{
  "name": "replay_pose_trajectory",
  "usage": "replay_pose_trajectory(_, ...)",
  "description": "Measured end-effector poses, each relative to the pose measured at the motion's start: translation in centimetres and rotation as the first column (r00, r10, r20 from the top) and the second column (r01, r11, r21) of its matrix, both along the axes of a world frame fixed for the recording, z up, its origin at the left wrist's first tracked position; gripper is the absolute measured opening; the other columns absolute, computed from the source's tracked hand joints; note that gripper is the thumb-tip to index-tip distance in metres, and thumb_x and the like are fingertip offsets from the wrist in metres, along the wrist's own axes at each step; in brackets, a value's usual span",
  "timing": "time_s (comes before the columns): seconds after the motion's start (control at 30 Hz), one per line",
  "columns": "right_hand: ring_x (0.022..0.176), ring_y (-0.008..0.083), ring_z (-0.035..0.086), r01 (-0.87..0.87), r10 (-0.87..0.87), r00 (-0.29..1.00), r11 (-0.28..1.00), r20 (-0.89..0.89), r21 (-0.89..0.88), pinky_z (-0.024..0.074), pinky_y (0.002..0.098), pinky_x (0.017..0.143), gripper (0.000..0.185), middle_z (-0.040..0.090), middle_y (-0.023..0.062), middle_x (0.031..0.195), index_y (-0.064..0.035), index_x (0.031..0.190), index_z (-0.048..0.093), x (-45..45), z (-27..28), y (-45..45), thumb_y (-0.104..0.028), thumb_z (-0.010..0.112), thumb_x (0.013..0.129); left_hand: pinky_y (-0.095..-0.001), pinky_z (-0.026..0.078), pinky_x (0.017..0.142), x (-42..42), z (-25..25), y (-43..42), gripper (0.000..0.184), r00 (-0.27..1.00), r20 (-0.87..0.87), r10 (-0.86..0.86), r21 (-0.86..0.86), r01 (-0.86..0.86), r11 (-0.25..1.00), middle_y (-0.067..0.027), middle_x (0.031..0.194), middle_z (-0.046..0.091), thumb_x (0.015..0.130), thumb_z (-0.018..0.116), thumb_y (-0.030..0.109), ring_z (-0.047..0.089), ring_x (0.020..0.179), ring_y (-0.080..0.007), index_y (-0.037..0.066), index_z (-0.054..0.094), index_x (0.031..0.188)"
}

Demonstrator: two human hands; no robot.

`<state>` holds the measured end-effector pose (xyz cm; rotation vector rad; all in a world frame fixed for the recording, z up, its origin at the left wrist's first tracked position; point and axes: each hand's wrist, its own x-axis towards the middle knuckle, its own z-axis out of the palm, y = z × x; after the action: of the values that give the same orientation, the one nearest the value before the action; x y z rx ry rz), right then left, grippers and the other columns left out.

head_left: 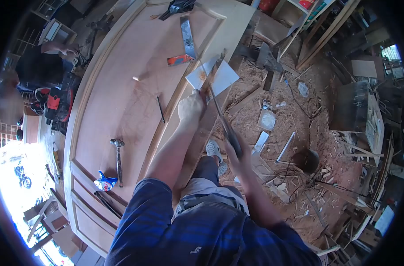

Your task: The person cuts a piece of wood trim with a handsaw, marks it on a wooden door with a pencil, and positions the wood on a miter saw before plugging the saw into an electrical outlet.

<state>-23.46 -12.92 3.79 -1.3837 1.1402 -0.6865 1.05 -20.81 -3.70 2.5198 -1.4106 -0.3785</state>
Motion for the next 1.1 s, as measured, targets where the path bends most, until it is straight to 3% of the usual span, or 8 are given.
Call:
replay_pose_trajectory(0.17,0.075,0.0116,0.057,0.017,-0.012,0.999,0.99,0.036,-0.137,0.047,0.0346,0.069,0.037,0.064,0.0026,0.082,0.0039,0.135,0.071,7.4,-1.1,-7.7,-0.022,0.07,0.108,-0.0606,0.061,0.083,0.3,0.3,0.0,0.054,1.0,-0.021,-0.003,-0.014,0.003,1.0,-0.0285,0.086,0.079,0.119,0.036,0.044,0.079,0.086,-0.0491,0.003,0.07,0.108)
replay_pose_trajectory(0.3,0.087,0.0161,0.069,0.022,-0.008,0.997,0.985,0.081,-0.17,0.056,0.0358,0.081,0.049,0.073,0.0064,0.099,0.0005,0.151,0.064,-0.8,-0.6,2.0,-0.024,0.07,0.109,-0.061,0.061,0.08,0.9,-0.9,-0.1,0.053,0.999,0.036,-0.016,-0.022,0.017,1.0,-0.0282,0.083,0.078,0.119,0.039,0.044,0.079,0.082,-0.0494,0.004,0.071,0.104)
replay_pose_trajectory(0.53,0.086,0.0282,0.078,-0.055,0.063,0.996,0.993,-0.07,0.106,0.0596,0.0455,0.081,0.055,0.082,0.0138,0.102,-0.0013,0.151,0.066,4.0,0.3,-5.7,-0.03,0.073,0.105,-0.0618,0.06,0.078,0.3,-0.6,-0.1,0.05,1.0,0.016,-0.003,-0.091,0.005,0.996,-0.028,0.081,0.078,0.118,0.042,0.042,0.078,0.08,-0.049,0.004,0.071,0.1)
replay_pose_trajectory(0.7,0.09,0.027,0.077,-0.015,0.014,1.0,0.998,-0.016,-0.065,0.0598,0.045,0.084,0.055,0.08,0.0181,0.105,-0.0023,0.153,0.066,6.1,-0.7,-6.8,-0.031,0.072,0.106,-0.0604,0.061,0.081,0.5,-0.7,-0.3,0.048,1.0,0.013,-0.002,-0.04,0.003,0.999,-0.0283,0.087,0.079,0.117,0.044,0.041,0.079,0.084,-0.0489,0.004,0.07,0.103)
replay_pose_trajectory(0.77,0.079,0.0096,0.06,0.021,-0.01,0.996,0.993,0.092,-0.119,0.0509,0.0326,0.071,0.05,0.069,0.0013,0.094,0.001,0.151,0.066,1.4,-1.4,-0.9,-0.025,0.069,0.108,-0.0593,0.061,0.083,0.9,-1.2,-0.8,0.048,1.0,0.008,0.026,0.042,-0.026,0.999,-0.0281,0.088,0.079,0.117,0.043,0.04,0.079,0.086,-0.0481,0.003,0.07,0.104)
replay_pose_trajectory(0.93,0.083,0.0094,0.06,-0.016,0.007,0.993,0.997,0.121,0.075,0.0509,0.0288,0.077,0.051,0.07,0.0016,0.102,0.0012,0.154,0.063,-2.4,1.2,2.7,-0.023,0.068,0.11,-0.0591,0.061,0.083,0.2,0.4,0.0,0.049,1.0,-0.018,0.0,0.003,0.0,1.0,-0.0276,0.087,0.079,0.118,0.042,0.04,0.08,0.086,-0.0471,0.002,0.071,0.106)
replay_pose_trajectory(1.07,0.087,0.0267,0.075,-0.053,0.052,0.999,0.996,-0.006,-0.079,0.0578,0.0415,0.079,0.048,0.078,0.0169,0.104,0.0006,0.144,0.069,7.0,-1.6,-8.7,-0.03,0.07,0.107,-0.059,0.061,0.081,0.4,0.1,0.1,0.049,1.0,-0.011,-0.018,-0.034,0.018,0.999,-0.0277,0.088,0.08,0.117,0.042,0.04,0.08,0.086,-0.0467,0.002,0.07,0.106)
replay_pose_trajectory(1.1,0.085,0.0219,0.07,-0.018,0.019,1.0,0.995,0.014,-0.098,0.055,0.0396,0.077,0.043,0.074,0.0124,0.099,0.001,0.139,0.07,7.7,-1.6,-8.9,-0.028,0.07,0.108,-0.0589,0.062,0.081,0.6,0.0,0.1,0.049,1.0,-0.013,-0.028,-0.053,0.027,0.998,-0.0278,0.089,0.08,0.117,0.042,0.041,0.08,0.086,-0.0466,0.003,0.07,0.107)
